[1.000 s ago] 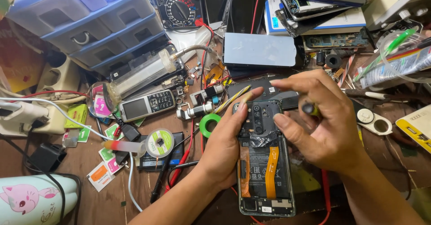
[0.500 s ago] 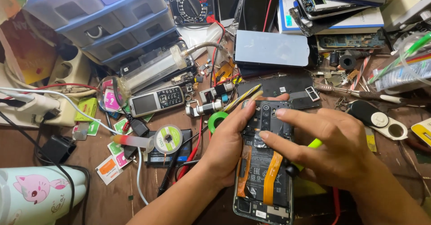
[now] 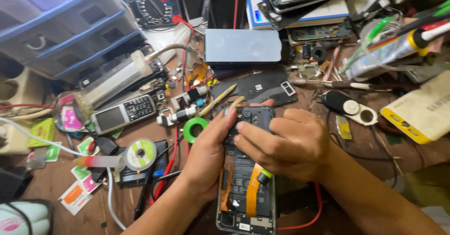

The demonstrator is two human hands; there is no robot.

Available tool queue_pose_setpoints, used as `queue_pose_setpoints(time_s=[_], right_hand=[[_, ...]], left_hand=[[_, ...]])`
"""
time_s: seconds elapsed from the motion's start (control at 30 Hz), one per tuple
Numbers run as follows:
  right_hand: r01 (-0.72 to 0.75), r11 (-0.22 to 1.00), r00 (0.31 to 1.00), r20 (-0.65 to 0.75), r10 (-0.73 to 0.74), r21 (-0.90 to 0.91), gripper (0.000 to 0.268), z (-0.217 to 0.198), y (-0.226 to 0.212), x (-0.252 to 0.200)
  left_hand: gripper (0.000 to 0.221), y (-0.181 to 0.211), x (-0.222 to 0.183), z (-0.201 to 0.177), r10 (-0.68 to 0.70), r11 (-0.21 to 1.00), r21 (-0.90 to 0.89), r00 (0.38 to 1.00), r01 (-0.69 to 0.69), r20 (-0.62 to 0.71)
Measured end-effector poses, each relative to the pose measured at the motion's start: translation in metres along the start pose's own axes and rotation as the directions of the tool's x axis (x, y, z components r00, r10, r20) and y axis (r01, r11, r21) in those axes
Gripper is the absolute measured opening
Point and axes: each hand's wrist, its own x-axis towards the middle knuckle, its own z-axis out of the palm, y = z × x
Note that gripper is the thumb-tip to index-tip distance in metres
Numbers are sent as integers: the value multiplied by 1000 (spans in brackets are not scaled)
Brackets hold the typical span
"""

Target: Assembling or disassembling a smartphone chassis by removing screws and prying internal components.

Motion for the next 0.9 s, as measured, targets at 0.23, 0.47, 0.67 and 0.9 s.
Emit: queue_pose_setpoints(time_s=[0.23, 0.47, 0.67, 0.9], right_hand=[[-128, 988, 991, -30, 131, 81, 15, 5, -1, -8], [-66, 998, 998, -15, 66, -21, 31, 9, 7, -23], [-429, 868, 890, -50, 454, 252, 40, 9, 12, -29], [-664, 573, 693, 109, 712, 479, 19, 0, 13, -14]], left_hand=[[44, 2, -1, 19, -13, 997, 72, 963, 34, -269], [50, 4, 2, 4, 127, 986, 100, 991, -131, 51], [46, 8, 5, -2, 209, 973, 113, 976, -201, -61], [51, 4, 4, -3, 178, 982, 60, 984, -179, 31]])
